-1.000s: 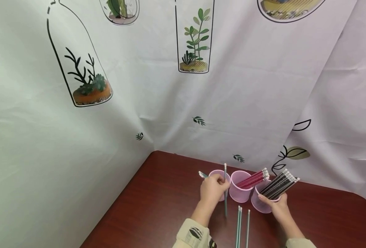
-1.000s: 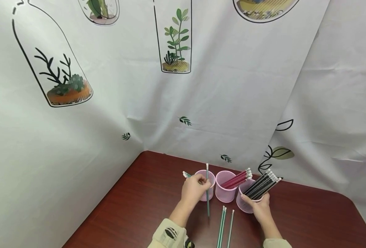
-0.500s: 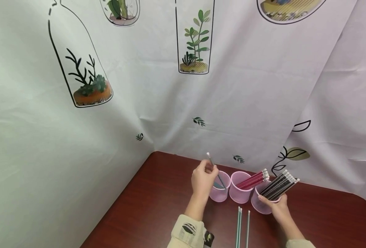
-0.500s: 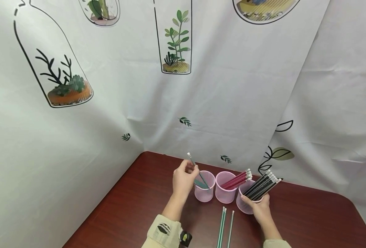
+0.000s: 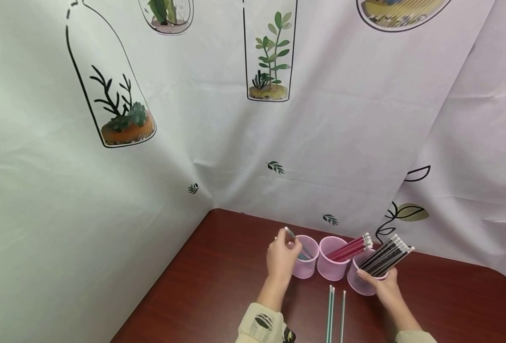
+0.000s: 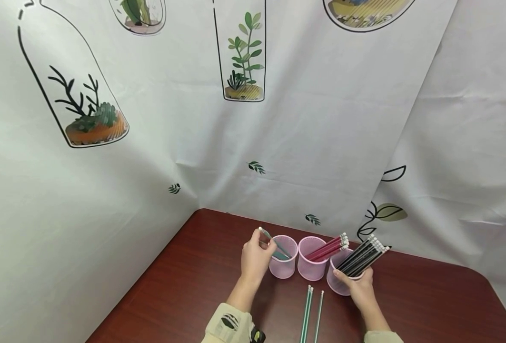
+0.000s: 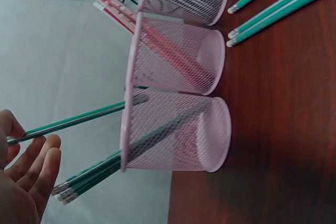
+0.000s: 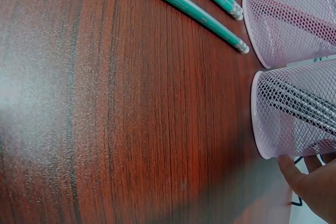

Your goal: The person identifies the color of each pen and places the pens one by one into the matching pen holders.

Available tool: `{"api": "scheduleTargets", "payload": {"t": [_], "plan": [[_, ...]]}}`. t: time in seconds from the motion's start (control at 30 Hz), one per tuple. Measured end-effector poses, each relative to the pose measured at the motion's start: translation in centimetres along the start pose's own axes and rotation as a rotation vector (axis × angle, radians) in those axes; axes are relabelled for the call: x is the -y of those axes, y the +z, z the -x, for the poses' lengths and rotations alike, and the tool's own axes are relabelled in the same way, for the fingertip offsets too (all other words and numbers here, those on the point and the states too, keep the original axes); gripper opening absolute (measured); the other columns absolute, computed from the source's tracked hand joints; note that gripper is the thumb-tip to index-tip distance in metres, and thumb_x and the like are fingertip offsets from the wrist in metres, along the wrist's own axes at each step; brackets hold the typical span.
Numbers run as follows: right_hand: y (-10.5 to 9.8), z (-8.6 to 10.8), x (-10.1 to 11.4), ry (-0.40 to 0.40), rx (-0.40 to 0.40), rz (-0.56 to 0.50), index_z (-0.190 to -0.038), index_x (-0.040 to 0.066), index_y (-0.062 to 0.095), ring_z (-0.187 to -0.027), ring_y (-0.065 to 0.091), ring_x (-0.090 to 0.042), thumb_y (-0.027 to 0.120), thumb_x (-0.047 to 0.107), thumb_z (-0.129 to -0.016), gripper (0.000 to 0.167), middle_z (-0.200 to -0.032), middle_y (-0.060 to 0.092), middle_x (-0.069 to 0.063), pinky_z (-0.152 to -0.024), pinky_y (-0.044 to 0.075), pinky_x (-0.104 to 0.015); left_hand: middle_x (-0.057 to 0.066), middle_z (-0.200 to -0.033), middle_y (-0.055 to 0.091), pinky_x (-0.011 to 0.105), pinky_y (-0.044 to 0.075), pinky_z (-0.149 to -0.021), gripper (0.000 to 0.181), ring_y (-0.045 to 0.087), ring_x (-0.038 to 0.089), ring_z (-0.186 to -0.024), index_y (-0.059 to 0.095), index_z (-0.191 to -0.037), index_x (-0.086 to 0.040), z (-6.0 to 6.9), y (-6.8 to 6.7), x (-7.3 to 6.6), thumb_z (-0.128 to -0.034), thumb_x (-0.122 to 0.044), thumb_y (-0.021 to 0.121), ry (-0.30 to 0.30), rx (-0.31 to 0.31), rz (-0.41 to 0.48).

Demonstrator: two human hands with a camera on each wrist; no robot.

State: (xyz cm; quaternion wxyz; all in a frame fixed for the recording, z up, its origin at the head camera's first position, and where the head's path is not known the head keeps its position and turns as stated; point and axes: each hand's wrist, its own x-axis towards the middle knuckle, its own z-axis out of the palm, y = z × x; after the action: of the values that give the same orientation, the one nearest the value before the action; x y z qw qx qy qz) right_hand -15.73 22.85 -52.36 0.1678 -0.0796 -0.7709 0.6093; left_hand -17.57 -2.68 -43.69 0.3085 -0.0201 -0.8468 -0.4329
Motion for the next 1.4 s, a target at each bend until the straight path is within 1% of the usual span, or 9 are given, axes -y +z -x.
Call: {"api": "scheduleTargets", "payload": {"t": [0.17, 0.43, 0.6, 0.73, 1.0, 1.07, 1.17, 1.3, 1.4], "plan": [[0.0, 0.1, 0.5, 0.012, 0.004, -0.002, -0.118, -0.003, 0.04, -0.083, 0.048, 0.007, 0.074, 0.008, -0.076, 0.056, -0.094, 0.052, 0.008, -0.076, 0.033, -0.007, -0.003, -0.069, 0.068, 0.032, 0.048, -0.053, 0.013, 0.065, 0.015, -0.062, 0.061, -0.082, -0.015, 0.9, 0.7, 0.6, -0.0718, -0.018, 0.069, 0.008, 0.006, -0.04], [0.1, 0.1, 1.0, 0.034, 0.008, 0.034, -0.123, -0.006, 0.039, -0.085, 0.046, 0.007, 0.073, 0.007, -0.077, 0.059, -0.097, 0.051, 0.005, -0.078, 0.031, -0.005, -0.008, -0.063, 0.065, 0.026, 0.044, -0.05, 0.006, 0.06, 0.011, -0.056, 0.064, -0.071, -0.016, 2.0, 1.3, 1.7, -0.0709, -0.019, 0.069, 0.007, 0.014, -0.061], [0.0, 0.2, 0.9, 0.047, 0.014, 0.052, -0.123, -0.006, 0.038, -0.084, 0.045, 0.008, 0.073, 0.008, -0.077, 0.06, -0.1, 0.05, 0.001, -0.078, 0.031, -0.005, -0.012, -0.062, 0.064, 0.024, 0.044, -0.049, 0.006, 0.059, 0.006, -0.055, 0.068, -0.07, -0.018, 2.6, 1.4, 2.5, -0.0711, -0.023, 0.069, -0.032, 0.03, -0.089], [-0.1, 0.0, 0.5, 0.017, 0.014, 0.035, -0.119, -0.006, 0.04, -0.082, 0.048, 0.006, 0.075, 0.009, -0.076, 0.057, -0.094, 0.054, 0.004, -0.077, 0.033, -0.007, -0.013, -0.062, 0.064, 0.026, 0.044, -0.049, 0.007, 0.06, 0.008, -0.056, 0.07, -0.072, -0.018, 2.7, 1.5, 3.0, -0.0716, -0.025, 0.07, -0.065, 0.048, -0.101], [-0.2, -1.5, -3.7, 0.004, -0.017, 0.034, -0.111, 0.023, 0.04, -0.085, 0.047, 0.006, 0.078, 0.021, -0.074, 0.054, -0.103, 0.046, 0.004, -0.076, 0.033, -0.006, -0.011, -0.061, 0.063, 0.024, 0.043, -0.049, 0.01, 0.058, 0.006, -0.055, 0.072, -0.076, -0.014, 2.4, 1.6, 3.8, -0.0734, -0.023, 0.071, -0.135, 0.048, -0.047], [-0.2, -1.5, -3.8, -0.003, -0.012, 0.032, -0.112, 0.022, 0.04, -0.085, 0.047, 0.007, 0.078, 0.021, -0.074, 0.054, -0.105, 0.045, 0.001, -0.076, 0.034, -0.006, -0.011, -0.061, 0.063, 0.024, 0.043, -0.048, 0.01, 0.058, 0.005, -0.055, 0.072, -0.074, -0.014, 2.3, 1.6, 4.0, -0.074, -0.024, 0.071, -0.148, 0.047, -0.044], [-0.2, -0.8, -1.9, 0.019, 0.013, 0.039, -0.119, 0.009, 0.04, -0.085, 0.046, 0.007, 0.076, 0.016, -0.076, 0.057, -0.109, 0.045, -0.007, -0.077, 0.034, -0.008, -0.012, -0.06, 0.062, 0.024, 0.042, -0.048, 0.011, 0.057, 0.005, -0.054, 0.071, -0.071, -0.016, 2.2, 1.7, 4.4, -0.0754, -0.026, 0.072, -0.173, 0.05, -0.058], [-0.2, -0.4, -0.7, 0.039, 0.026, 0.023, -0.119, 0.007, 0.041, -0.085, 0.047, 0.006, 0.076, 0.014, -0.076, 0.055, -0.11, 0.047, -0.006, -0.077, 0.034, -0.009, -0.013, -0.059, 0.061, 0.025, 0.041, -0.047, 0.013, 0.056, 0.007, -0.053, 0.069, -0.068, -0.017, 2.2, 1.7, 4.8, -0.0765, -0.026, 0.071, -0.19, 0.049, -0.096], [-0.3, -0.7, -1.9, 0.027, 0.025, 0.036, -0.116, 0.013, 0.04, -0.088, 0.044, 0.005, 0.077, 0.019, -0.076, 0.055, -0.112, 0.041, -0.004, -0.077, 0.032, -0.008, -0.014, -0.058, 0.059, 0.026, 0.04, -0.046, 0.011, 0.055, 0.007, -0.052, 0.068, -0.067, -0.018, 2.4, 1.7, 4.8, -0.076, -0.024, 0.07, -0.174, 0.046, -0.123]]}}
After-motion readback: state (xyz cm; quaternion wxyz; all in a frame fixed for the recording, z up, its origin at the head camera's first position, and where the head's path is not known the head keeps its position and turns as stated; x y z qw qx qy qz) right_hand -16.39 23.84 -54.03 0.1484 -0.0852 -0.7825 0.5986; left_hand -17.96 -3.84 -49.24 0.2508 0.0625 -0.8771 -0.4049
